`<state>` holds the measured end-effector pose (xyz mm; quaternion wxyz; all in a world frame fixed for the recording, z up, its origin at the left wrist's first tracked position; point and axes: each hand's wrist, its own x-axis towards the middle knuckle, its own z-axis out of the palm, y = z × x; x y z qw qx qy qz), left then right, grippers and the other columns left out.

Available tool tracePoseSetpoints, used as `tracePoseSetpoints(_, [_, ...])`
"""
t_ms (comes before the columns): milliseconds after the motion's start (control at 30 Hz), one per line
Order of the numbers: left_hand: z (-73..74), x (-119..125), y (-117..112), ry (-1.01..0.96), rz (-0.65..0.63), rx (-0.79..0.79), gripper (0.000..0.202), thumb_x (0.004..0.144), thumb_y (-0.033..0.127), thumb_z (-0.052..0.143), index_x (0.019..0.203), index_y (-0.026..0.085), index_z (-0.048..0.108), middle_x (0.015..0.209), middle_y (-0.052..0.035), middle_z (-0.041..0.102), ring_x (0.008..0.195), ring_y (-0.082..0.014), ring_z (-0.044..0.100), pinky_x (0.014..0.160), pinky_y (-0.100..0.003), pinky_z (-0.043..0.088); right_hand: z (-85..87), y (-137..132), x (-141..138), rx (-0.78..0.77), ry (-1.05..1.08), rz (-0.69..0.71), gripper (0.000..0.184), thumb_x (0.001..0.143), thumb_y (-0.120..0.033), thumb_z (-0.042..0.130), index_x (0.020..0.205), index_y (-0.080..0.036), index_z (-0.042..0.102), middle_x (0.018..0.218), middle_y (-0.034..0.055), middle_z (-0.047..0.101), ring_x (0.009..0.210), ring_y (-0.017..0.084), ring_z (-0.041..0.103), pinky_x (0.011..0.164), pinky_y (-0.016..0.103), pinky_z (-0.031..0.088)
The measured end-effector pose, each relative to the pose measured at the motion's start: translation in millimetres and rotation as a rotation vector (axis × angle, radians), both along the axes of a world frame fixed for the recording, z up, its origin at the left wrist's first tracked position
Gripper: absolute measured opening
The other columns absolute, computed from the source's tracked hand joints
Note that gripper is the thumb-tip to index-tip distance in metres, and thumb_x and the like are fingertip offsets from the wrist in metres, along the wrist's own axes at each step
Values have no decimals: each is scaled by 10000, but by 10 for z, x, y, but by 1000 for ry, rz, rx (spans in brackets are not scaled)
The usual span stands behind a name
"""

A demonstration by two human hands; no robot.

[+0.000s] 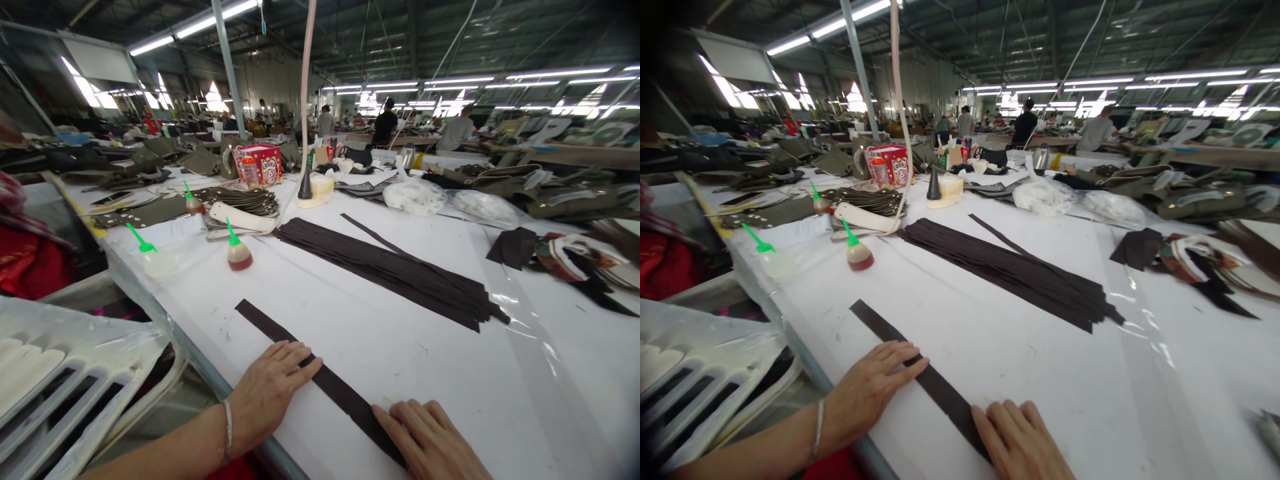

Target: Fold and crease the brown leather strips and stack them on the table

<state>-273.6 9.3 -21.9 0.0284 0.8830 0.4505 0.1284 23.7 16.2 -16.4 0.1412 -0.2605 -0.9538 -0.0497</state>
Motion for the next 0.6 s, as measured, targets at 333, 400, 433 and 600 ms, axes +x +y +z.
tracePoseSetpoints(333, [139, -132, 203, -129, 113, 162, 389, 838, -2, 390, 1062, 172, 656, 1213, -127, 544, 1115, -264, 500, 921, -470, 478, -62, 94, -426, -92, 124, -200, 390, 813, -2, 358, 1138, -161, 504, 849, 44, 558, 740, 211, 511, 690, 349, 335])
tracePoseSetpoints(400, [181, -14, 160, -185, 146, 199, 361, 835, -3, 389, 1000, 158, 667, 1192, -133, 540, 1081, -269, 502, 892, -468, 485, -53, 97, -425, -97, 113, -208, 391, 804, 0, 362, 1128, -170, 500, 852, 41, 563, 742, 210, 520, 691, 347, 349])
tracePoseSetpoints(433, [197, 46, 143, -214, 146, 206, 357, 837, -4, 384, 992, 153, 664, 1174, -132, 546, 1068, -268, 502, 887, -466, 485, -57, 96, -422, -89, 112, -212, 397, 794, 4, 360, 1122, -173, 498, 852, 40, 566, 742, 210, 526, 694, 349, 357])
tracePoseSetpoints(600, [187, 225, 151, -321, 12, 0, 365, 869, 5, 380, 1127, 163, 585, 1063, -81, 591, 977, -212, 524, 878, -382, 493, -109, 73, -403, 25, 102, -222, 494, 715, 23, 353, 1168, -139, 466, 873, 57, 585, 763, 221, 557, 738, 377, 399])
